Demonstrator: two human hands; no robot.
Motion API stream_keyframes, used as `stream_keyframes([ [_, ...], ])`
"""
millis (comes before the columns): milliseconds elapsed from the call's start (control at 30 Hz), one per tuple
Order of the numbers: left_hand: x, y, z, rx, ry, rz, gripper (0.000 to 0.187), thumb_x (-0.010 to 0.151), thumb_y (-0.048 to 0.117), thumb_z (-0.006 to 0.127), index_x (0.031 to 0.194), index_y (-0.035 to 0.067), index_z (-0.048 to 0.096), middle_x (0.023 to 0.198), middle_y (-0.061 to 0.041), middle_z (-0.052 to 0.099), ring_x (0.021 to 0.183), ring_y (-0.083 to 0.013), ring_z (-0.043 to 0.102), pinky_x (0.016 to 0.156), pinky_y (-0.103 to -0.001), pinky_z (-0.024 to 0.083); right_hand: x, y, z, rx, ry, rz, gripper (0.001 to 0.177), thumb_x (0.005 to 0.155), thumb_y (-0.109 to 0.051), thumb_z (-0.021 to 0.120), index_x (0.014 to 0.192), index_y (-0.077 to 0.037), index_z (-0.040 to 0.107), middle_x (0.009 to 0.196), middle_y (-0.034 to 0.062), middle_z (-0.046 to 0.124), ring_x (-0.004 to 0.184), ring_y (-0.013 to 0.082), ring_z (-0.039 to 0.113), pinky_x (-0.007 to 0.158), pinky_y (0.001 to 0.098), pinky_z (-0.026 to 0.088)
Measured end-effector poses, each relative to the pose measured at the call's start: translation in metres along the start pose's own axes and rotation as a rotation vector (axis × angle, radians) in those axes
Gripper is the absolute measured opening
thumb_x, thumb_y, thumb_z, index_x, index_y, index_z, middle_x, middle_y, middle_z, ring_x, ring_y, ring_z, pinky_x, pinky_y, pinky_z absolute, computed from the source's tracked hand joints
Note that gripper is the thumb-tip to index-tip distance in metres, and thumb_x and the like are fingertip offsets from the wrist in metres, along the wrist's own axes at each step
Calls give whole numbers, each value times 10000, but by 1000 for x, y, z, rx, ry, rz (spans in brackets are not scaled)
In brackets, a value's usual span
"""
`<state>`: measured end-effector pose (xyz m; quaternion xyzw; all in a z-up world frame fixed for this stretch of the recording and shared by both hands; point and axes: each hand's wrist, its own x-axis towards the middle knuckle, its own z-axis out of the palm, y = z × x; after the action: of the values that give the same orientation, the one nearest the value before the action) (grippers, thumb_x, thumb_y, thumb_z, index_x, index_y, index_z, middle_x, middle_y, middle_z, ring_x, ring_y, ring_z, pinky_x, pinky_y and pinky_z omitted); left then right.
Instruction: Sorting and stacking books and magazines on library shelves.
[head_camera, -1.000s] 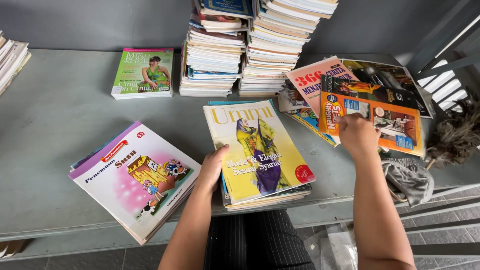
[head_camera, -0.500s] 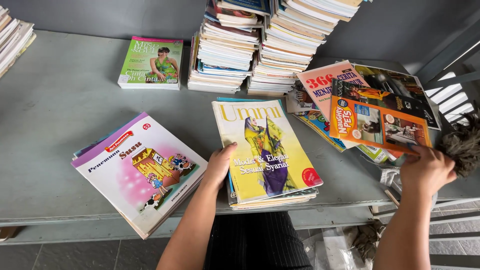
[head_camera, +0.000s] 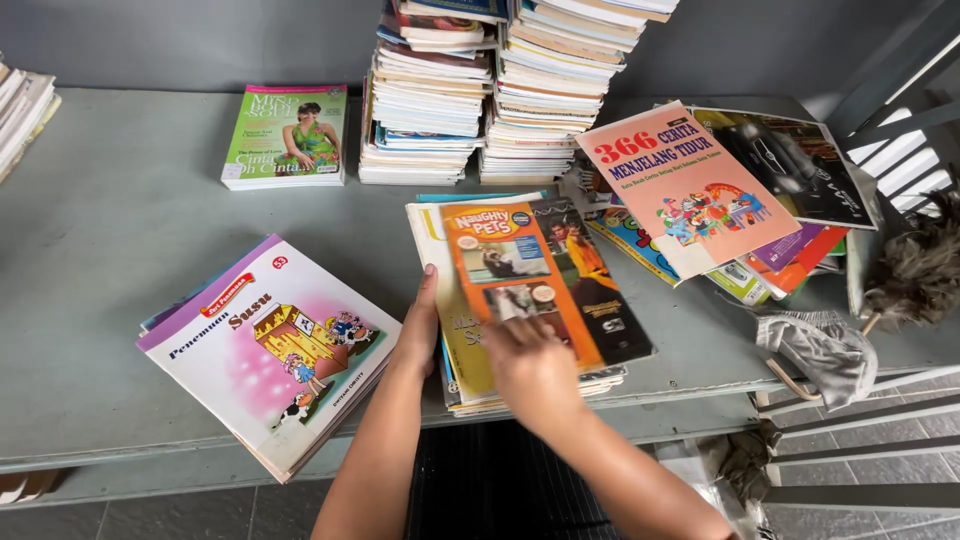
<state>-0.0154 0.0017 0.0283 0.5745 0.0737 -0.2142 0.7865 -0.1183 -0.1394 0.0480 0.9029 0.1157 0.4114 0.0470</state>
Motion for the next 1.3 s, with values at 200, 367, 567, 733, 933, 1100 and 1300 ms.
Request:
stream_keyframes([
  [200, 9, -10, -4, 48, -45, -41, 923, 784, 455, 800, 1451, -105, 495, 1336, -347, 603, 1271, -445, 589, 1053, -547, 480, 19, 20, -42, 981, -383, 86, 582, 917, -417, 699, 1338, -20, 635, 1088, 300, 718, 1007, 513, 686, 832, 588, 575],
  [367, 15, -16, -2, 129, -28, -16, 743, 835, 425, 780, 1329, -102, 605, 1188, -278, 694, 1151, -340, 671, 970, -509, 533, -22, 138, -21, -95, 45, 432, 659, 751, -88, 922, 1371, -95, 698, 1265, 227, 652, 1166, 473, 617, 932, 560, 500],
  [567, 21, -26, -7, 176, -24, 25, 718, 835, 460, 764, 1270, -98, 647, 1154, -251, 708, 1153, -305, 663, 976, -489, 524, -94, 248, 32, -244, 175, 441, 288, 973, -125, 751, 1213, -272, 809, 1361, -50, 720, 1366, 262, 537, 1162, 468, 202],
  [733, 11, -13, -1, 152, -26, -19, 811, 866, 501, 741, 1376, -102, 556, 1281, -288, 649, 1267, -344, 607, 1037, -493, 490, -44, 156, 12, -167, 225, 265, 289, 984, -118, 681, 1177, -301, 792, 1211, -81, 767, 1185, 216, 660, 1035, 437, 339],
  [933, -11, 11, 4, 38, -63, -21, 911, 840, 631, 556, 1469, -26, 500, 1487, -242, 543, 1386, -341, 517, 1110, -483, 417, -25, 31, -23, 196, 11, 87, 453, 812, -36, 661, 1183, -278, 755, 1217, -88, 756, 1033, 187, 685, 923, 414, 428],
  [1100, 5, -1, 0, 125, -9, -71, 875, 781, 591, 562, 1381, -44, 614, 1394, -256, 647, 1271, -360, 629, 1047, -458, 460, -5, 14, -61, 453, -200, 54, 392, 768, -102, 733, 1151, -174, 769, 1210, -43, 752, 994, 199, 645, 875, 389, 474],
  [1300, 6, -11, -2, 103, 1, 11, 752, 798, 418, 824, 1268, -132, 616, 1206, -302, 666, 1207, -351, 623, 1021, -525, 494, -27, 196, 14, 189, 122, 143, 181, 854, -199, 822, 1030, -165, 803, 958, 37, 767, 916, 301, 726, 794, 448, 540],
])
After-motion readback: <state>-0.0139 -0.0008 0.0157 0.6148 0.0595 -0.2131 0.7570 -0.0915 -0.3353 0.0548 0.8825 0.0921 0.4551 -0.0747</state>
